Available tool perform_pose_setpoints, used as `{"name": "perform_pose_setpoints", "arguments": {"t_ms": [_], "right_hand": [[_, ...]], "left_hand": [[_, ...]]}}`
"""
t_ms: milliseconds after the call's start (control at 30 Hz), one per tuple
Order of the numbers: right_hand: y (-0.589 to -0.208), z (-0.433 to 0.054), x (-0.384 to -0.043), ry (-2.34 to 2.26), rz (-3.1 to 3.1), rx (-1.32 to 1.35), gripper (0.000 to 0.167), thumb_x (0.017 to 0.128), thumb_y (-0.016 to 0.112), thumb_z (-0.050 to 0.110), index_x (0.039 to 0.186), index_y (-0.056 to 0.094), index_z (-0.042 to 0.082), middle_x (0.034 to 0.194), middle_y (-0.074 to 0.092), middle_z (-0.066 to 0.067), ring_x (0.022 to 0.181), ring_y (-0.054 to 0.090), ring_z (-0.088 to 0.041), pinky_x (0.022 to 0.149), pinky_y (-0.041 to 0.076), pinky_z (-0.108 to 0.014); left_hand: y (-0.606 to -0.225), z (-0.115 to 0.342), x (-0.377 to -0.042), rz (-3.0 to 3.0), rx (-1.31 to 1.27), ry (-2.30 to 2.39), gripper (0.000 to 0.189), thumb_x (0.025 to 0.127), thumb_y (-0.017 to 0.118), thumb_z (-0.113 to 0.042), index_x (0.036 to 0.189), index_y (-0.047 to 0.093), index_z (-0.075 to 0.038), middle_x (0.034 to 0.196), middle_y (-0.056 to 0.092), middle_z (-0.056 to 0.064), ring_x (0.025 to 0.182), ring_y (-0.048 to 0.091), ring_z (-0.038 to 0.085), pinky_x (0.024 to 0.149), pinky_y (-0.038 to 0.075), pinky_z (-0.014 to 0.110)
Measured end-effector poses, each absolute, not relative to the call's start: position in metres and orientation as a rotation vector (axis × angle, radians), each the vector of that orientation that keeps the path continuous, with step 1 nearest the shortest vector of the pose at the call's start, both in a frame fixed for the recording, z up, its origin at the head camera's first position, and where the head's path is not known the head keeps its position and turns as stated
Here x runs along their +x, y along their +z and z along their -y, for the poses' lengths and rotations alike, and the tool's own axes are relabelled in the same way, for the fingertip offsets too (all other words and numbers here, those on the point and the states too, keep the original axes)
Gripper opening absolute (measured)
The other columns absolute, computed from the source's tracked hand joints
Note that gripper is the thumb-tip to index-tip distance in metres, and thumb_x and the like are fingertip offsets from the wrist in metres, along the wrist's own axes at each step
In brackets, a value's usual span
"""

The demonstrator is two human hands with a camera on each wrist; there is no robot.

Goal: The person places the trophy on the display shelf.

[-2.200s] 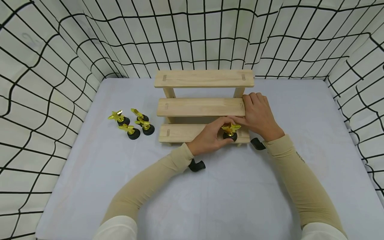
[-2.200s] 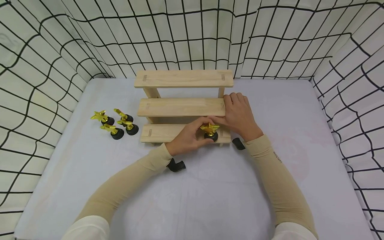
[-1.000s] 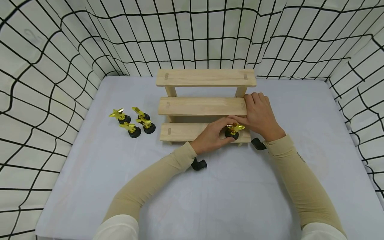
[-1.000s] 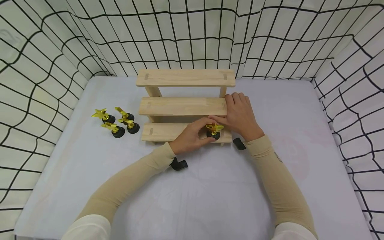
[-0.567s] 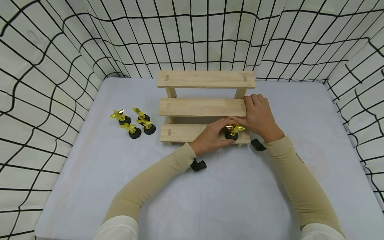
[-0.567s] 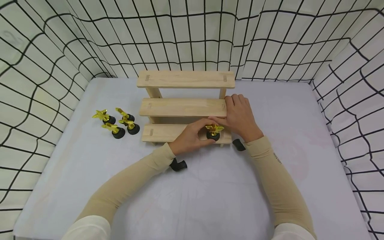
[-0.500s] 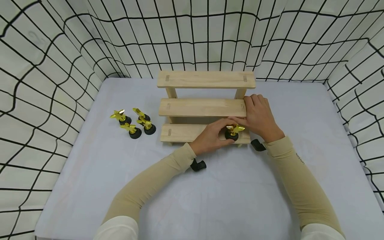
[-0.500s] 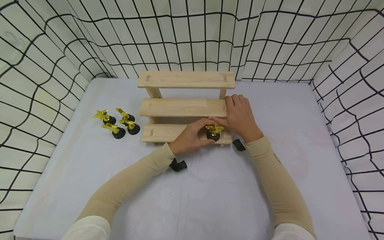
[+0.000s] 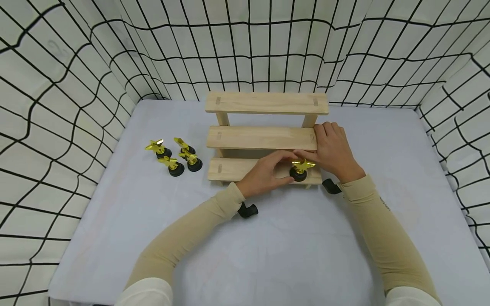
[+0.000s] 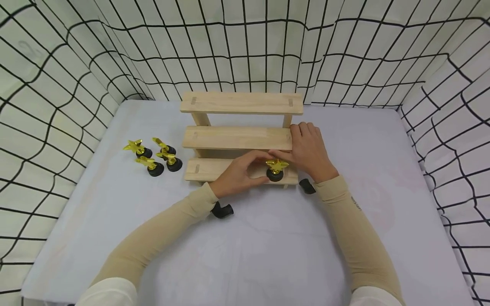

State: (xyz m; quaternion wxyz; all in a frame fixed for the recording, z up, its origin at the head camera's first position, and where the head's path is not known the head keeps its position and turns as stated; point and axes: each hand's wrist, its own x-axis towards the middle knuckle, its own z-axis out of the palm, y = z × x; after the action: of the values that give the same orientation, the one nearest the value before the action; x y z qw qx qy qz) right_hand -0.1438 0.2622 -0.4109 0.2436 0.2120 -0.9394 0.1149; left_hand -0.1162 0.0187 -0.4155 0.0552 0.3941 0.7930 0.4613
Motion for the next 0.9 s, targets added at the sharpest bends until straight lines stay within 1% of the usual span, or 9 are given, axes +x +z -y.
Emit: {"name": "perform_pose_setpoints", "arguments": {"t_ms": [133,267,433,600,900], "right_hand": [[-0.411,-0.261,-0.143,0.327,2.578,0.577,0.112,0.083,0.024,0.097,0.109,0.056,-0.007,0.092,0.055,-0.024,0.082,0.049,-0.041,0.072,0.043,-0.053],[-0.411,-0.261,-0.143,0.330,2.592,0.573,0.111,0.084,0.025,0.096,0.109,0.056,-0.008,0.092,0.056,-0.024,0.082,0.050,-0.040,0.072,0.044,-0.053],[-0.410,-0.260,-0.142,0.340,2.587,0.578,0.110,0.085,0.027,0.095,0.109,0.056,-0.008,0.092,0.057,-0.025,0.081,0.050,-0.041,0.072,0.044,-0.054],[-0.411,-0.260,-0.143,0.345,2.580,0.576,0.109,0.084,0.029,0.096,0.108,0.056,-0.007,0.092,0.057,-0.025,0.082,0.051,-0.042,0.072,0.044,-0.055],[-0.412,-0.260,-0.143,0.344,2.543,0.596,0.107,0.084,0.033,0.095,0.104,0.056,-0.008,0.088,0.056,-0.025,0.080,0.051,-0.043,0.068,0.043,-0.055]], "left_hand": [[-0.413,-0.010,-0.116,-2.420,1.176,1.411,0.053,0.088,0.082,-0.011,0.135,0.056,-0.006,0.128,0.066,0.010,0.122,0.065,0.022,0.110,0.053,0.029],[-0.410,-0.001,-0.114,-2.427,1.167,1.401,0.054,0.089,0.081,-0.011,0.135,0.055,-0.006,0.126,0.067,0.012,0.120,0.065,0.022,0.109,0.053,0.027],[-0.404,0.010,-0.112,-2.443,1.169,1.394,0.053,0.090,0.081,-0.013,0.136,0.055,-0.005,0.125,0.067,0.013,0.119,0.066,0.022,0.107,0.055,0.029],[-0.397,0.020,-0.110,-2.457,1.199,1.436,0.052,0.090,0.080,-0.012,0.135,0.056,-0.003,0.122,0.067,0.015,0.114,0.066,0.022,0.102,0.058,0.032],[-0.387,0.040,-0.106,-2.499,1.206,1.517,0.051,0.089,0.081,-0.011,0.133,0.057,-0.002,0.116,0.069,0.017,0.109,0.066,0.020,0.096,0.059,0.032]]}}
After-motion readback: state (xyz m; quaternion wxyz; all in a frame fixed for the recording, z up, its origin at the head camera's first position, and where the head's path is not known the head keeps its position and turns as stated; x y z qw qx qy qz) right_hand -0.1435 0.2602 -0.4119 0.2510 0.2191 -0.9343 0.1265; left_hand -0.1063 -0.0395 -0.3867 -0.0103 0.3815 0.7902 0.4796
